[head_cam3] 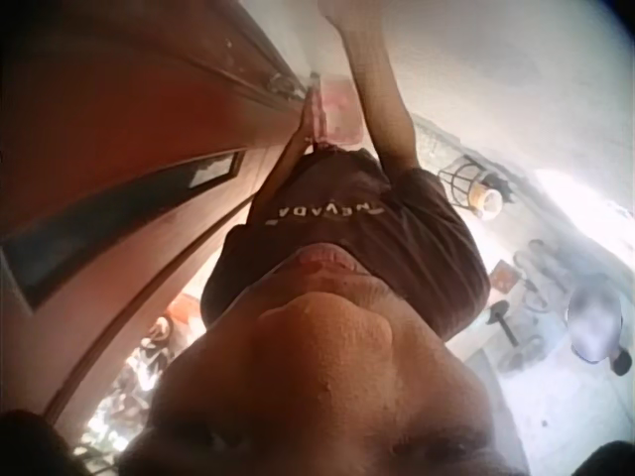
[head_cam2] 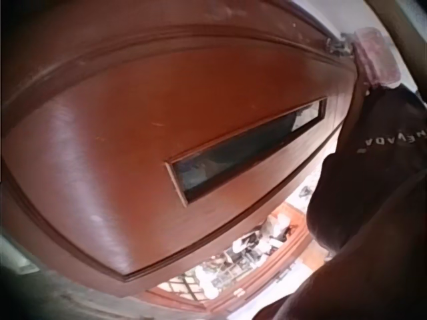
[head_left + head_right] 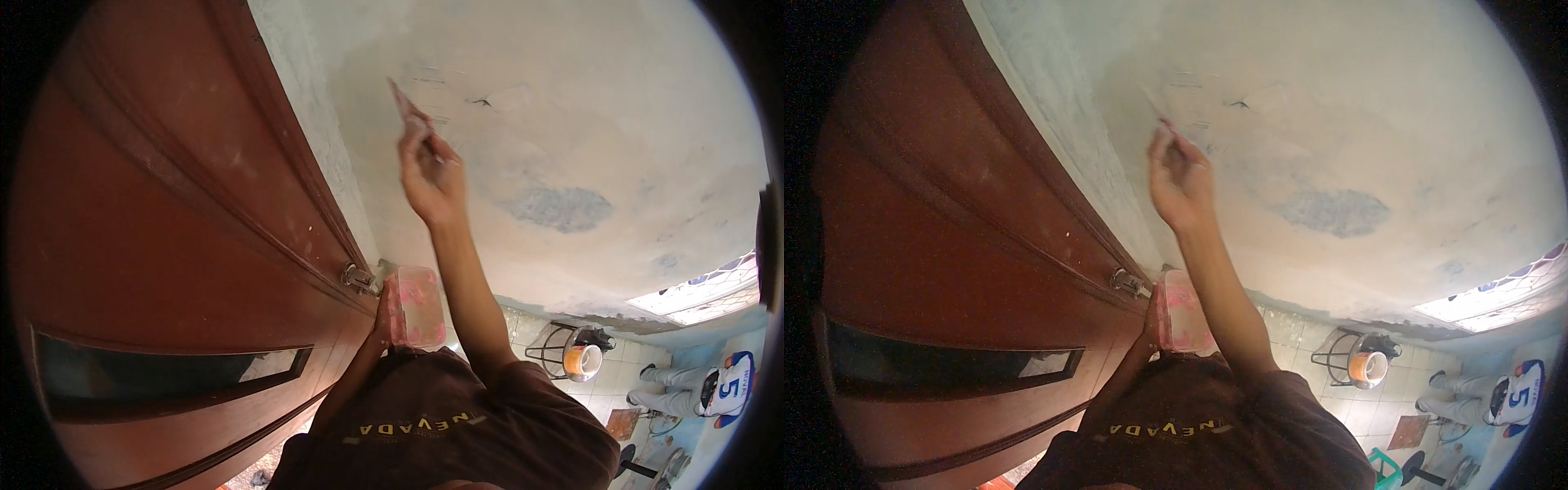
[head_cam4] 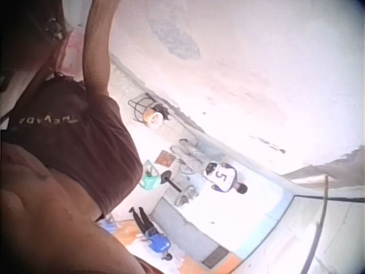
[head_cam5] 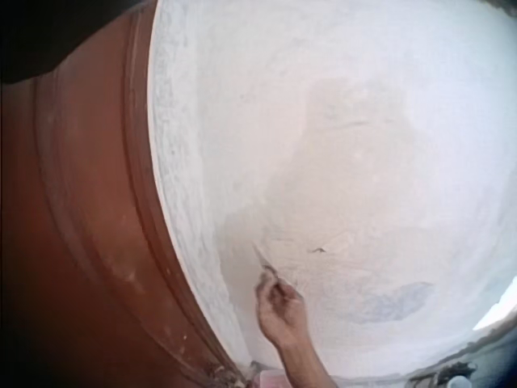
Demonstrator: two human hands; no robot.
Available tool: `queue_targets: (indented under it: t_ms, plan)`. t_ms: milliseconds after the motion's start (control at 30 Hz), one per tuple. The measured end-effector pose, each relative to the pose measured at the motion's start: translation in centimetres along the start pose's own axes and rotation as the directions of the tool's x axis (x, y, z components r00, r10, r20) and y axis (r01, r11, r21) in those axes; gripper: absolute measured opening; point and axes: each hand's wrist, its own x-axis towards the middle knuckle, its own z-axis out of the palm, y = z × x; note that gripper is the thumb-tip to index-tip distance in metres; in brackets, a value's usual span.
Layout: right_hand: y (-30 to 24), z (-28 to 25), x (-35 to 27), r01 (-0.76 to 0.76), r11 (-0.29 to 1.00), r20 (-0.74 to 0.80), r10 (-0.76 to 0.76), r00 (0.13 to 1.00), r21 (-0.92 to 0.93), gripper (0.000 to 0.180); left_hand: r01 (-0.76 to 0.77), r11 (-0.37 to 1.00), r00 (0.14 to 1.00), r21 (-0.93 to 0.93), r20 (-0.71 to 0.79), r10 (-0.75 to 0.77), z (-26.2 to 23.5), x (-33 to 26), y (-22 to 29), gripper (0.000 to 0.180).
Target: The person applies plaster to a ceiling using a spreader, repeatedly taking more plaster from a container.
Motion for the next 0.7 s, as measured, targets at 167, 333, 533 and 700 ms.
queue_targets:
  t_ms: [167, 333, 533, 700]
  plan:
    - [-3.5, 1.4, 4.1, 0.016, 0.961, -0.006, -0.015, 1.000, 0.275, 0.032, 0.178, 0.953, 0.950, -0.244, 0.294, -0.103, 1.7, 0.7, -0.2, 0.050]
    - [-8.0, 5.9, -2.9, 0.101, 0.918, 0.029, -0.121, 0.992, 0.384, 0.031, -0.003, 0.995, 0.991, 0.103, 0.136, -0.011, 1.1, 0.6, -0.1, 0.063]
    - [-5.1, 4.5, -5.4, 0.229, 0.949, 0.088, -0.252, 0.964, 0.216, 0.028, -0.018, 0.999, 0.996, 0.029, 0.083, 0.015, 0.6, 1.2, -0.1, 0.064]
    - [-1.3, 0.1, 2.2, -0.026, 0.978, -0.146, 0.057, 0.988, 0.206, 0.022, 0.000, 1.000, 0.997, -0.007, 0.081, 0.001, 3.5, 0.6, 0.4, 0.054]
